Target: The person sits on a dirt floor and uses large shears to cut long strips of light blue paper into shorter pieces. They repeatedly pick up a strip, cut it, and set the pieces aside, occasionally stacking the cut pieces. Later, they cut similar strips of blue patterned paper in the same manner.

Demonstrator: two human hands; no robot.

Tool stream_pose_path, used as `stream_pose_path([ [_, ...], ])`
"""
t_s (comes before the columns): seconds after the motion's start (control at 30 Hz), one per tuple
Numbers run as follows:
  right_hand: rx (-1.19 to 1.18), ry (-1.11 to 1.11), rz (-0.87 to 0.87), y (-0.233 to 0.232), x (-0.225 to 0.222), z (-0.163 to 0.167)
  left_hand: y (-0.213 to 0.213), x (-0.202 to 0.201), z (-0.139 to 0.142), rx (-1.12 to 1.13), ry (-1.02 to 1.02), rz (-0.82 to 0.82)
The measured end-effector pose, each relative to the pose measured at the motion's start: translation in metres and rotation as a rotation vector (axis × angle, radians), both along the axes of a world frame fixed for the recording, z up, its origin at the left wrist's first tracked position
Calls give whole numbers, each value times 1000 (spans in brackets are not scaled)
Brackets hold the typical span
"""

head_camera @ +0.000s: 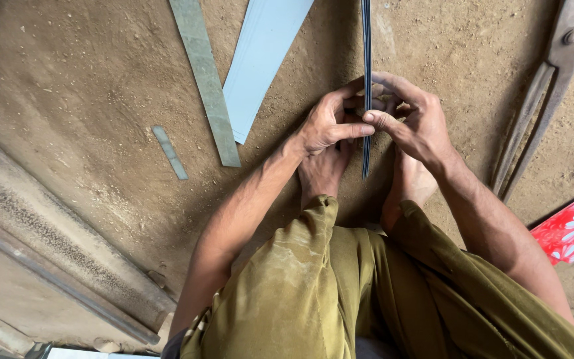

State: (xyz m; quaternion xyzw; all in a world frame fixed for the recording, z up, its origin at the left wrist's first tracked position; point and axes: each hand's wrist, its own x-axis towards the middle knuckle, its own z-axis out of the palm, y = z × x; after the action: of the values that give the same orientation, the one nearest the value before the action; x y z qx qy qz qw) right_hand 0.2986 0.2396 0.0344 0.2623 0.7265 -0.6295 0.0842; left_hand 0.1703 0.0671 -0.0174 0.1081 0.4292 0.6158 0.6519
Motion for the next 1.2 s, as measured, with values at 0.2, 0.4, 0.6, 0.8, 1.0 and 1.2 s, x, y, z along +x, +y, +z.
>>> stream_pose_path([
  [0.2,-7,25,0,0,2,-4,1,-1,-1,-12,22,-14],
  [0.4,19,33,13,2,3,-5,1,-2,2,-6,18,-17],
  [0.6,-37,-5,-6,3,0,0,1,-3,2,20,7,-2],
  [0.8,-20,4,5,4,0,0,1,-1,2,20,-56,9],
  [1.0,-7,-6,9,5,1,-2,1,-1,3,-13,-14,-3],
  [1.2,-2,-1,1,5,2,-3,4,1,5,-14,-76,45],
])
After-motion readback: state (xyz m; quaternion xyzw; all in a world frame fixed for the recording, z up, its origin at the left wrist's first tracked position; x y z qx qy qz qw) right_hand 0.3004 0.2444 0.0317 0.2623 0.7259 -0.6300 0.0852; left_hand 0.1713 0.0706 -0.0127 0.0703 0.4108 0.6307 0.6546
